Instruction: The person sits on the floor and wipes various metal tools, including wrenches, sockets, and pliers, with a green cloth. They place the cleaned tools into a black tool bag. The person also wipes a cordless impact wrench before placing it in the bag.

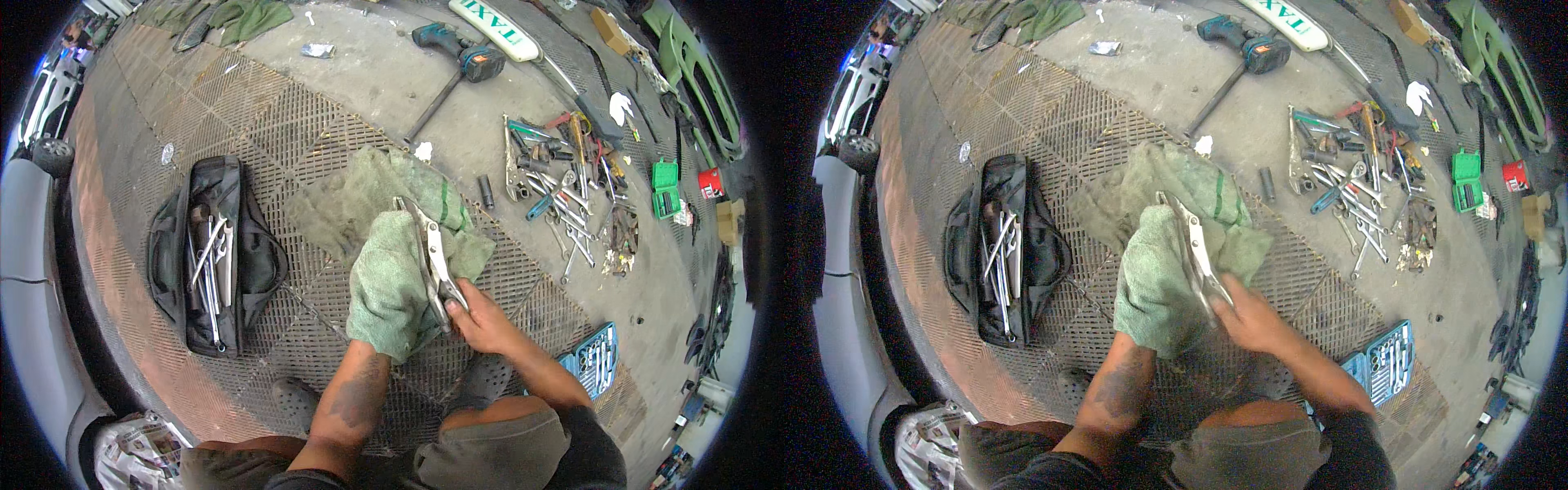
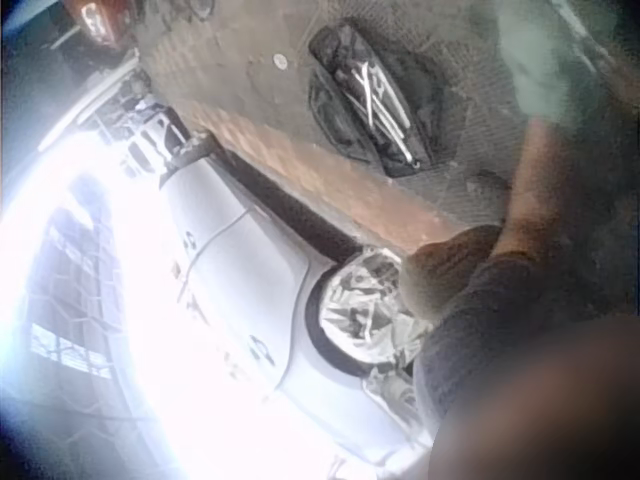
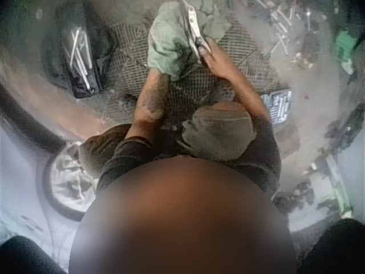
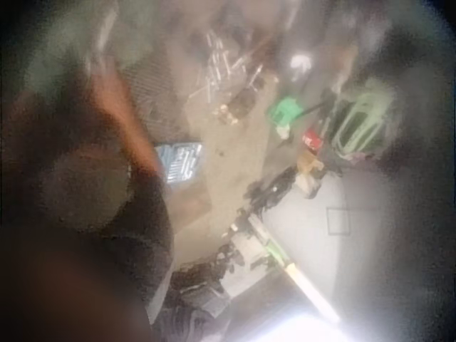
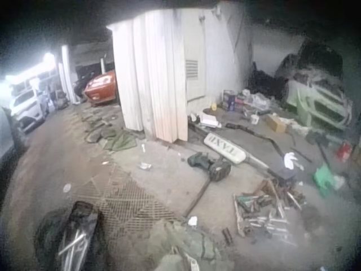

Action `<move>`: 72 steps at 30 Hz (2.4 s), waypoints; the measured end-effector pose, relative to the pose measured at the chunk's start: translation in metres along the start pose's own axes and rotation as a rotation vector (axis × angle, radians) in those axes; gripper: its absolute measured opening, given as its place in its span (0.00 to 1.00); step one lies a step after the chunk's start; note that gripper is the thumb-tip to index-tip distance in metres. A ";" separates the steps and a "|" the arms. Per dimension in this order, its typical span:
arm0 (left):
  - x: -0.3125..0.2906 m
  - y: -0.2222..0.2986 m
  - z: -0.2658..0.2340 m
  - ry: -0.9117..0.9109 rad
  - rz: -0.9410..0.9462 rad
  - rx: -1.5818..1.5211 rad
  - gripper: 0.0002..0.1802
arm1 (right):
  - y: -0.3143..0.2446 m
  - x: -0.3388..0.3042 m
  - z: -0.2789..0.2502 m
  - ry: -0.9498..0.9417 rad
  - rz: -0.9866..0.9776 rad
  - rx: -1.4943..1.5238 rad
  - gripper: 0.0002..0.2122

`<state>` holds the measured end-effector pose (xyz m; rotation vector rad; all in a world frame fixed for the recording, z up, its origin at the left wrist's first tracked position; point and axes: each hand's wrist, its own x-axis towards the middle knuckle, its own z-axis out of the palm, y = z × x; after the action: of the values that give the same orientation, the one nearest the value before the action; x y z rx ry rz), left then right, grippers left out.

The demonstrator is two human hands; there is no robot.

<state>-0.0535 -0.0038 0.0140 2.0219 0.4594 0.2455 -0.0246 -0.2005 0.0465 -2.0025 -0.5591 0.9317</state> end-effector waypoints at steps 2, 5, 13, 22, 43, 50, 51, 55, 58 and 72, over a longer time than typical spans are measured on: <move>0.003 -0.002 -0.002 0.071 0.212 0.245 0.20 | 0.008 0.003 -0.006 -0.079 0.059 0.002 0.20; 0.008 -0.008 0.004 0.101 0.160 0.056 0.20 | 0.025 0.011 -0.009 -0.124 -0.052 0.181 0.22; 0.015 -0.001 0.021 0.035 -0.549 -1.153 0.27 | 0.055 0.019 0.039 -0.244 0.158 1.115 0.25; 0.020 -0.017 -0.014 -0.244 -0.476 -1.097 0.26 | 0.022 0.014 -0.012 0.137 0.018 0.311 0.17; -0.011 -0.028 -0.039 -0.455 -0.222 -0.828 0.20 | -0.001 0.022 -0.049 0.639 -0.072 0.569 0.14; -0.011 0.033 -0.009 -0.224 0.448 0.689 0.20 | -0.030 0.018 -0.009 0.659 -0.087 0.271 0.18; -0.011 0.037 -0.001 -0.123 0.489 0.691 0.20 | -0.034 0.014 -0.003 0.642 -0.097 0.286 0.18; -0.010 0.028 0.003 0.042 0.619 0.483 0.24 | -0.039 0.008 0.002 0.601 -0.028 0.344 0.17; -0.009 0.013 -0.008 -0.105 0.638 0.404 0.26 | -0.037 0.012 -0.004 0.562 0.011 0.639 0.14; -0.004 0.002 -0.032 -0.165 0.328 0.344 0.27 | -0.029 0.008 -0.021 0.598 0.112 0.834 0.11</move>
<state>-0.0682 0.0194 0.0315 2.4305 0.0640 0.2062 -0.0047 -0.1892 0.0751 -1.4239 0.2570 0.4548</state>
